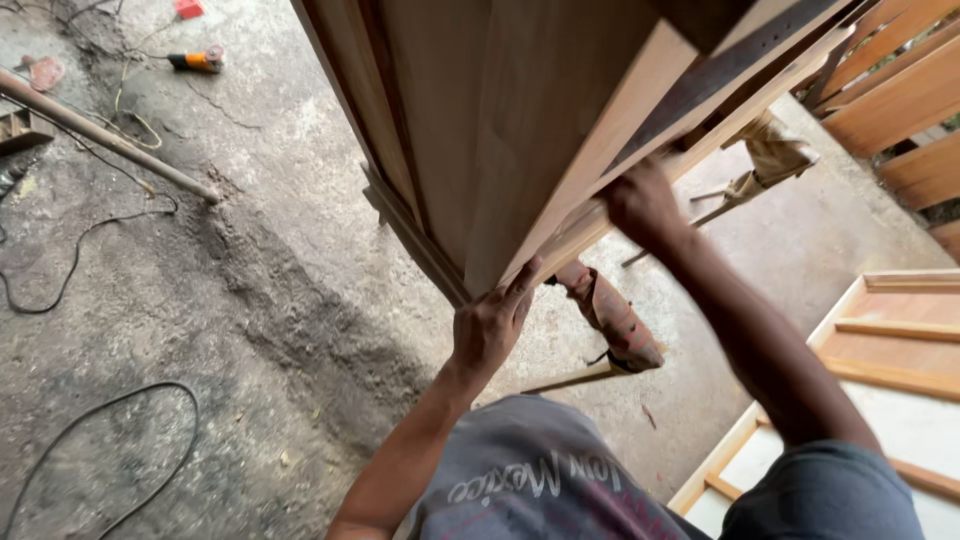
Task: The person sands the wooden panels and frame of a cabinet using a piece of sandpaper, rubbing multiple surfaces and edges by hand.
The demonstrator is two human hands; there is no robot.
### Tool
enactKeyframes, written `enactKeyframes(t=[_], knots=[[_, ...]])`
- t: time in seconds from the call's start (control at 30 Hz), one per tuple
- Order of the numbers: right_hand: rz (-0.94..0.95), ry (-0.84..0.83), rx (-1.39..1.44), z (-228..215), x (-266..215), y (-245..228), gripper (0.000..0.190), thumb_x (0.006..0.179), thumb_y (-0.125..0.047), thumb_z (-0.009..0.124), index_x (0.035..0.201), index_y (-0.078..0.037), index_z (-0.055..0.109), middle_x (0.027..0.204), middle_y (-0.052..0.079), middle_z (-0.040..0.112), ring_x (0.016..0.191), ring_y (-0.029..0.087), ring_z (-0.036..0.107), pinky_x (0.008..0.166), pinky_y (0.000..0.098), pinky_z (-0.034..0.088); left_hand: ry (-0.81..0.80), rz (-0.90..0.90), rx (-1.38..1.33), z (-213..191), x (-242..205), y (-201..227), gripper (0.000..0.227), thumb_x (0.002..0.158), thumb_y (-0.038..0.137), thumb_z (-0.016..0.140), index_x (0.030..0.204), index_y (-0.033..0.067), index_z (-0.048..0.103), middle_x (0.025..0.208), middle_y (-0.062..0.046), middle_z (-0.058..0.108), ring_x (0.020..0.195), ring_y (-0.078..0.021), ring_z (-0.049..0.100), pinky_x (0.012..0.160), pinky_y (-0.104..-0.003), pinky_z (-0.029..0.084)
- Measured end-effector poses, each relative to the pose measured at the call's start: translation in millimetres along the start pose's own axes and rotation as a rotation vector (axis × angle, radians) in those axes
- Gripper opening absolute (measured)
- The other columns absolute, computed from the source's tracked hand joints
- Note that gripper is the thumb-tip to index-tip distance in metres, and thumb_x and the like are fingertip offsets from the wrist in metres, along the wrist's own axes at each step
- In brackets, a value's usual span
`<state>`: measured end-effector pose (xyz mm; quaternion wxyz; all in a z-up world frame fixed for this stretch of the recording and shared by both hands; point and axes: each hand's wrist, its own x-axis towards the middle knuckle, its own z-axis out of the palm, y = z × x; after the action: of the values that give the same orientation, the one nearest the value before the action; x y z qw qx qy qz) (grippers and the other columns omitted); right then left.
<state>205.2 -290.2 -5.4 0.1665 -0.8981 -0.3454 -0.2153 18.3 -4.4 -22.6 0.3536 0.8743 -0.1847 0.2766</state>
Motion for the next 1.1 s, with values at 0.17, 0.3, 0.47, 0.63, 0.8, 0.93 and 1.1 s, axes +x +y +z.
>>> enactKeyframes(t=[0.17,0.3,0.47,0.63,0.8,0.93,1.1], knots=[[0.146,-0.033,-0.141,15,-13,2,0.018,0.092,-0.002,0.067,0.107,-0.004,0.077,0.118,0.017,0.073,0.116,0.037,0.063,0.109,0.0488,0.043,-0.092,-0.043,0.016,-7,-4,-1,0.070,0.102,0.020,0.073,0.161,0.0278,0.036,0.086,-0.011,0.076,0.074,-0.0249,0.076,0.059,-0.037,0.058],[-0.004,-0.111,-0.117,6,-16,11,0.020,0.096,-0.002,0.064,0.112,-0.003,0.077,0.124,0.019,0.071,0.118,0.038,0.061,0.110,0.0490,0.040,-0.074,-0.025,-0.034,1,0,-6,0.073,0.103,0.020,0.072,0.163,0.0276,0.031,0.092,-0.012,0.077,0.075,-0.0239,0.076,0.060,-0.034,0.060],[0.184,-0.008,-0.201,19,0,-14,0.032,0.090,0.000,0.060,0.118,0.004,0.076,0.135,0.029,0.066,0.127,0.045,0.054,0.113,0.0492,0.032,-0.118,-0.038,0.020,0,-2,-6,0.071,0.102,0.022,0.073,0.161,0.0296,0.034,0.084,-0.008,0.076,0.071,-0.0239,0.075,0.058,-0.037,0.059],[0.313,-0.272,-0.022,-31,18,0,0.033,0.104,0.001,0.045,0.118,-0.004,0.075,0.128,0.016,0.071,0.128,0.038,0.058,0.116,0.0576,0.036,-0.117,-0.021,-0.019,-6,-7,-6,0.073,0.103,0.022,0.070,0.164,0.0266,0.030,0.091,-0.009,0.077,0.073,-0.0234,0.075,0.057,-0.034,0.059],[0.157,0.064,-0.389,12,6,-18,0.035,0.084,-0.010,0.056,0.112,-0.009,0.077,0.127,0.020,0.069,0.126,0.040,0.053,0.112,0.0498,0.032,-0.134,-0.035,0.022,-5,-4,-6,0.071,0.102,0.021,0.073,0.160,0.0261,0.034,0.086,-0.009,0.077,0.067,-0.0242,0.074,0.054,-0.039,0.057],[0.382,-0.252,-0.024,-5,10,17,0.030,0.097,0.000,0.053,0.115,-0.005,0.076,0.116,0.015,0.074,0.113,0.031,0.067,0.112,0.0473,0.044,-0.165,-0.053,-0.057,-13,-6,-5,0.070,0.103,0.021,0.073,0.162,0.0263,0.034,0.091,-0.009,0.077,0.071,-0.0240,0.075,0.056,-0.036,0.058],[0.294,-0.190,-0.015,27,-2,-4,0.026,0.101,-0.002,0.049,0.102,-0.004,0.074,0.112,0.013,0.076,0.101,0.033,0.072,0.088,0.0409,0.056,-0.115,-0.001,0.008,-7,0,-10,0.070,0.101,0.020,0.072,0.161,0.0249,0.035,0.102,-0.013,0.079,0.070,-0.0272,0.074,0.056,-0.038,0.058]])
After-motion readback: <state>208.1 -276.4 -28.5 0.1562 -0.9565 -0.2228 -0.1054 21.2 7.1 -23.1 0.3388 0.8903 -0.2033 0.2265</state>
